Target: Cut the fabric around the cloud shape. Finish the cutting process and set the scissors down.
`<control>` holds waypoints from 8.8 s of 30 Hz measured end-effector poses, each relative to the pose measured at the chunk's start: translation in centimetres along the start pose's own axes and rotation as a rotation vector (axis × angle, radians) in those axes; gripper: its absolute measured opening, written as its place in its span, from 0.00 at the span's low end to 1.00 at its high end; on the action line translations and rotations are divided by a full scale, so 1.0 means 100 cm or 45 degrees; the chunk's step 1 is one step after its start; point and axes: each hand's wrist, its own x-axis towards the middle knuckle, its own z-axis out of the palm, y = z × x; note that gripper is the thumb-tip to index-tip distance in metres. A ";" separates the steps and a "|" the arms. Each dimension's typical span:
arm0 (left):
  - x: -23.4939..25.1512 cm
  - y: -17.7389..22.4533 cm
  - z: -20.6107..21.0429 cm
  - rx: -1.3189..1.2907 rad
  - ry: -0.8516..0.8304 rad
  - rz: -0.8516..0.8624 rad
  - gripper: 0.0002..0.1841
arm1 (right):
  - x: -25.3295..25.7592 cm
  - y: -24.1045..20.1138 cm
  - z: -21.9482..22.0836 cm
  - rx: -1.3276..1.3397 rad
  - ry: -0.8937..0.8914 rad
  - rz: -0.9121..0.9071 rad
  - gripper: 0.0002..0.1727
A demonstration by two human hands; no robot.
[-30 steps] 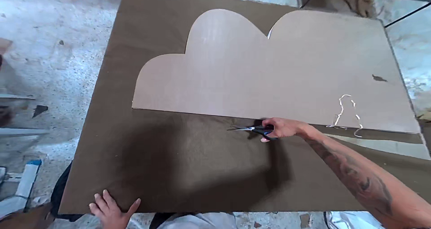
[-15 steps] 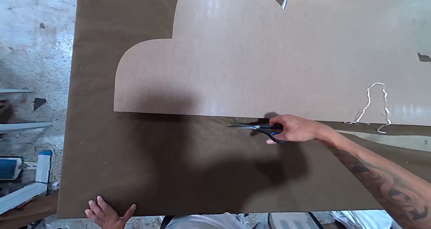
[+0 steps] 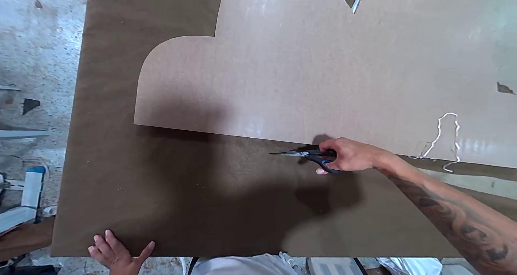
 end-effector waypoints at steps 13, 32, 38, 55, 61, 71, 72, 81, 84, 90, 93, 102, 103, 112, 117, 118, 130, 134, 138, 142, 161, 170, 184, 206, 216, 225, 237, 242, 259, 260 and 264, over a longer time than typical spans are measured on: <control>0.000 -0.003 0.003 -0.041 0.049 0.005 0.84 | 0.019 -0.011 -0.008 0.248 -0.188 -0.072 0.20; -0.001 0.007 -0.001 -0.090 0.030 -0.059 0.84 | 0.046 -0.040 0.008 0.497 -0.253 -0.153 0.22; 0.000 0.010 -0.004 -0.118 0.027 -0.038 0.84 | 0.058 -0.067 0.026 0.547 -0.155 -0.178 0.21; 0.001 0.020 -0.012 -0.086 -0.003 -0.051 0.82 | 0.076 -0.115 0.019 0.576 -0.151 -0.207 0.19; -0.002 0.022 -0.009 -0.086 0.030 -0.050 0.83 | 0.084 -0.143 0.018 0.554 -0.114 -0.205 0.23; -0.005 0.018 -0.004 -0.114 0.080 -0.061 0.83 | 0.095 -0.181 0.015 0.460 -0.099 -0.185 0.21; -0.006 0.016 -0.002 -0.115 0.090 -0.061 0.82 | 0.095 -0.183 0.014 0.478 -0.099 -0.185 0.19; -0.005 0.007 0.002 -0.139 0.084 -0.088 0.82 | 0.108 -0.207 0.004 0.385 -0.130 -0.244 0.22; -0.004 0.010 -0.001 -0.120 0.023 -0.130 0.83 | 0.115 -0.214 0.003 0.371 -0.164 -0.243 0.22; -0.001 0.025 -0.018 -0.108 -0.131 -0.286 0.84 | 0.129 -0.254 0.011 0.443 -0.127 -0.233 0.23; 0.004 0.039 -0.032 -0.001 -0.101 -0.284 0.85 | 0.136 -0.263 0.004 0.408 -0.171 -0.269 0.22; 0.232 0.019 -0.109 -0.014 0.176 0.196 0.48 | 0.150 -0.307 0.009 0.370 -0.126 -0.197 0.21; 0.256 0.017 -0.108 -0.019 0.123 0.234 0.49 | 0.151 -0.310 0.010 0.359 -0.104 -0.207 0.22; 0.276 0.013 -0.104 -0.008 0.023 0.169 0.52 | 0.169 -0.352 0.005 0.451 -0.171 -0.053 0.21; 0.277 0.014 -0.112 -0.018 0.029 0.184 0.52 | 0.178 -0.380 0.003 0.448 -0.169 -0.018 0.22; 0.277 0.015 -0.113 -0.021 0.034 0.183 0.52 | 0.179 -0.383 0.001 0.445 -0.165 -0.033 0.22; 0.280 0.014 -0.106 0.052 0.112 0.240 0.54 | 0.194 -0.416 0.024 0.436 -0.057 -0.068 0.24; 0.281 0.013 -0.104 0.076 0.132 0.250 0.54 | 0.200 -0.425 0.041 0.555 0.033 -0.098 0.22; 0.279 0.015 -0.105 0.070 0.150 0.250 0.54 | 0.191 -0.448 0.071 0.717 0.083 -0.067 0.23; 0.277 0.018 -0.107 0.073 0.123 0.219 0.54 | 0.195 -0.494 0.119 1.040 0.257 0.089 0.31; 0.270 0.020 -0.106 0.144 0.111 0.175 0.55 | 0.210 -0.565 0.155 1.081 0.605 0.286 0.32; 0.271 0.020 -0.103 0.162 0.128 0.193 0.54 | 0.222 -0.581 0.168 1.174 0.749 0.370 0.22; 0.276 0.011 -0.113 -0.005 -0.056 0.267 0.54 | 0.264 -0.611 0.139 1.449 1.025 0.496 0.36; 0.311 0.019 -0.152 0.095 -0.734 0.407 0.87 | 0.295 -0.622 0.067 1.666 1.083 0.540 0.38; 0.563 0.022 -0.228 0.070 -2.050 0.769 0.25 | 0.310 -0.609 0.037 1.612 1.042 0.617 0.27; 0.916 0.221 -0.330 0.571 -1.022 1.210 0.32 | 0.311 -0.615 -0.001 1.804 0.915 0.610 0.28; 0.974 0.514 -0.284 0.063 -0.496 1.768 0.26 | 0.338 -0.631 -0.039 2.016 1.087 0.680 0.22; 0.967 0.628 -0.208 0.081 -0.382 1.958 0.39 | 0.347 -0.633 -0.043 2.061 1.047 0.774 0.22; 0.946 0.663 -0.183 0.190 -0.203 2.181 0.35 | 0.378 -0.649 -0.101 2.284 1.193 0.876 0.24; 0.948 0.663 -0.181 0.174 -0.225 2.233 0.35 | 0.378 -0.651 -0.099 2.278 1.183 0.895 0.23; 0.954 0.666 -0.174 0.200 -0.446 2.591 0.35 | 0.380 -0.652 -0.097 2.228 1.191 0.974 0.24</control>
